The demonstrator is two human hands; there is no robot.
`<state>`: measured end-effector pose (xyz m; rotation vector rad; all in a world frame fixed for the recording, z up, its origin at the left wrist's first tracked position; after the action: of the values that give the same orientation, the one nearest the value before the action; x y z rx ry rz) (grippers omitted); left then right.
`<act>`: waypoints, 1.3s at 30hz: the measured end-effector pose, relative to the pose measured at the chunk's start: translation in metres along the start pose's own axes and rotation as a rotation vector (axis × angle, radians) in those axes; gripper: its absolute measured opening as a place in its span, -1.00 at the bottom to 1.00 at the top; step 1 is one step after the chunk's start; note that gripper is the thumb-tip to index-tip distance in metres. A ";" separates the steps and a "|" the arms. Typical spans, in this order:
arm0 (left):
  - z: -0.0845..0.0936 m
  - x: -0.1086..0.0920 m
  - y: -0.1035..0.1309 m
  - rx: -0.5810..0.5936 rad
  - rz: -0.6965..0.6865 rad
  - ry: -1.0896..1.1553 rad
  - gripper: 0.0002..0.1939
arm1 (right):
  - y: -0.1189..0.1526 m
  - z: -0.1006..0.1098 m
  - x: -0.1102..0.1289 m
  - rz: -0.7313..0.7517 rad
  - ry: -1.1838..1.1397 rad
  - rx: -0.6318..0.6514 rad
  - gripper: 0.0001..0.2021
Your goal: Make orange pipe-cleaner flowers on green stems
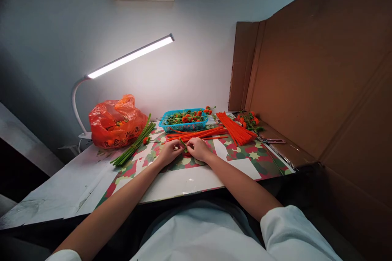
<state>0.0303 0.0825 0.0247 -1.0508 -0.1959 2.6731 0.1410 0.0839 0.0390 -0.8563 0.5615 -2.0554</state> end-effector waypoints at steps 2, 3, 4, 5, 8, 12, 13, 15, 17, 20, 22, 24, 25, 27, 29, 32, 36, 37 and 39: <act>-0.001 0.000 0.000 0.008 0.000 0.002 -0.71 | 0.000 0.000 0.000 -0.003 0.002 0.002 -0.90; -0.001 0.000 0.000 0.007 -0.001 0.005 -0.71 | 0.000 0.001 0.001 -0.004 0.003 0.003 -0.90; 0.000 0.000 0.000 0.004 -0.002 0.009 -0.71 | 0.000 0.001 0.001 -0.006 0.004 0.004 -0.90; 0.001 -0.001 0.000 -0.003 -0.004 0.014 -0.71 | 0.000 0.001 0.001 -0.007 0.004 0.005 -0.90; 0.006 -0.005 0.001 -0.040 -0.019 0.041 -0.79 | 0.000 0.001 0.000 -0.013 0.004 0.005 -0.91; 0.013 -0.011 0.004 -0.092 -0.039 0.084 -0.83 | 0.001 0.000 -0.001 -0.016 -0.003 0.001 -0.92; 0.014 -0.012 0.004 -0.101 -0.041 0.092 -0.83 | 0.001 0.000 -0.001 -0.015 -0.006 0.000 -0.92; 0.016 -0.013 0.004 -0.112 -0.043 0.103 -0.83 | 0.001 0.000 0.000 -0.013 -0.009 -0.001 -0.91; 0.016 -0.013 0.004 -0.116 -0.045 0.111 -0.84 | 0.001 0.000 0.000 -0.011 -0.010 -0.003 -0.91; 0.016 -0.013 0.005 -0.116 -0.049 0.120 -0.87 | 0.001 0.001 0.001 -0.006 -0.013 -0.004 -0.91; 0.016 -0.014 0.005 -0.114 -0.051 0.125 -0.88 | 0.001 0.001 0.001 -0.004 -0.014 -0.005 -0.91; 0.016 -0.014 0.006 -0.111 -0.053 0.128 -0.88 | 0.001 0.001 0.001 -0.002 -0.016 -0.007 -0.91; 0.016 -0.014 0.006 -0.110 -0.053 0.129 -0.88 | 0.001 0.001 0.001 -0.001 -0.017 -0.008 -0.91; 0.016 -0.015 0.006 -0.110 -0.052 0.130 -0.89 | 0.001 0.001 0.001 0.000 -0.019 -0.010 -0.92; 0.017 -0.016 0.006 -0.111 -0.051 0.131 -0.89 | 0.001 0.001 0.001 0.000 -0.019 -0.012 -0.92; 0.017 -0.016 0.007 -0.110 -0.049 0.132 -0.89 | 0.001 0.002 0.001 -0.002 -0.020 -0.015 -0.92; 0.018 -0.017 0.007 -0.108 -0.048 0.132 -0.89 | 0.001 0.002 0.001 -0.006 -0.021 -0.020 -0.92; 0.017 -0.017 0.007 -0.107 -0.048 0.132 -0.89 | 0.001 0.002 0.001 -0.005 -0.022 -0.022 -0.91; 0.017 -0.016 0.006 -0.105 -0.050 0.134 -0.90 | 0.001 0.002 0.001 -0.004 -0.023 -0.025 -0.91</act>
<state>0.0288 0.0713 0.0463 -1.2347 -0.3351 2.5610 0.1426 0.0821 0.0402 -0.8951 0.5739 -2.0429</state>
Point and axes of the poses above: each hand's wrist, its own y-axis away from the middle knuckle, its own z-axis out of the back of the hand, x = y × z, the point moved 9 cm from there along -y, towards the middle knuckle, and after that the axes turned 15 degrees about z, right-handed, at the moved point
